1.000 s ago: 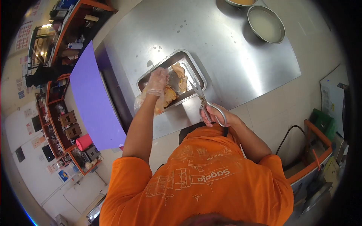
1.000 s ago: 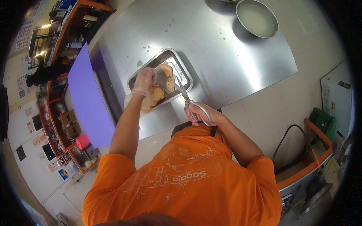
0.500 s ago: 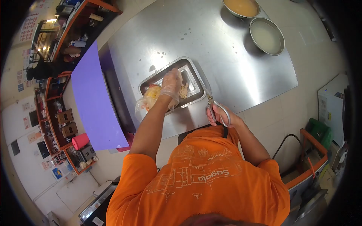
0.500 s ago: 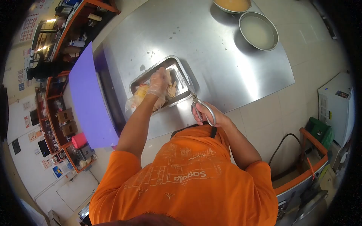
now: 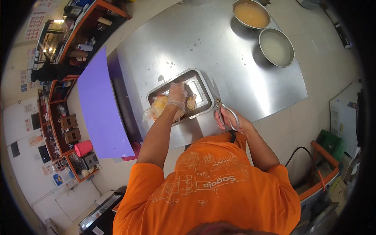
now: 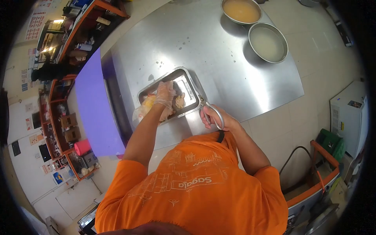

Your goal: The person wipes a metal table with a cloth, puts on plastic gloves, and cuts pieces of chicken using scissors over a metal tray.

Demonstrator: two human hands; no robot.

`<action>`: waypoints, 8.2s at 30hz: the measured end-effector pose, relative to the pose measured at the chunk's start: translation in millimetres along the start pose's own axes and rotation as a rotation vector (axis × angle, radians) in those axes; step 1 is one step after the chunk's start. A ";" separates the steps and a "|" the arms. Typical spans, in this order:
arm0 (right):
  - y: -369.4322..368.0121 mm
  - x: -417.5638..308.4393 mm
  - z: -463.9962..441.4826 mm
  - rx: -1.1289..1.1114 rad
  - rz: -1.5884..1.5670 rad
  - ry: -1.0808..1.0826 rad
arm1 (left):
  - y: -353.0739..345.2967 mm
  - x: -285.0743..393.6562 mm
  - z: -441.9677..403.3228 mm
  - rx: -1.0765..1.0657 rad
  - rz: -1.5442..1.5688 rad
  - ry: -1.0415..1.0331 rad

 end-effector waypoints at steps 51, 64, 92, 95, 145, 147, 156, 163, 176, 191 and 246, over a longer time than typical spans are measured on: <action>-65.0 11.8 -58.0 -0.252 0.211 0.244 | 158.8 101.9 35.5 -0.176 1.400 0.515; -65.4 2.0 -54.5 -0.247 0.260 0.310 | 166.3 100.1 33.8 -0.291 1.358 0.444; -56.1 -16.4 -54.2 -0.282 0.225 0.159 | 178.5 107.6 46.7 -0.481 0.863 0.477; -51.6 -24.6 -50.9 -0.365 0.273 0.135 | 167.1 98.3 48.0 -0.476 0.914 0.489; 5.5 -29.6 -4.5 0.104 0.315 0.019 | 70.3 68.9 31.9 -0.342 0.461 0.467; 3.8 -28.8 -4.7 0.102 0.304 0.016 | 78.5 70.0 32.4 -0.327 0.477 0.528; 5.3 -24.1 -5.0 0.074 0.327 0.054 | 27.2 52.3 46.2 -0.294 0.068 -0.152; 20.1 -21.3 -0.2 0.098 0.286 0.099 | 70.2 90.3 25.9 0.025 0.249 -0.011; 24.6 -17.2 1.8 0.139 0.198 0.114 | 128.9 65.7 60.8 0.256 0.208 0.055; -5.4 -43.1 -10.0 0.070 0.307 0.127 | 123.6 -3.4 126.7 0.042 -0.004 0.095; -38.8 -45.9 -1.3 -0.130 0.419 0.088 | 165.1 26.5 117.0 0.161 -0.155 -0.007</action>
Point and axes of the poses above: each hand's wrist, its own z-axis away from the middle knuckle, its own y-axis out of the back of the hand, x = y × z, the point moved 1 cm from there along -z, towards the middle knuckle, and after that the axes turned 9 degrees about x, right-handed, at the moved point
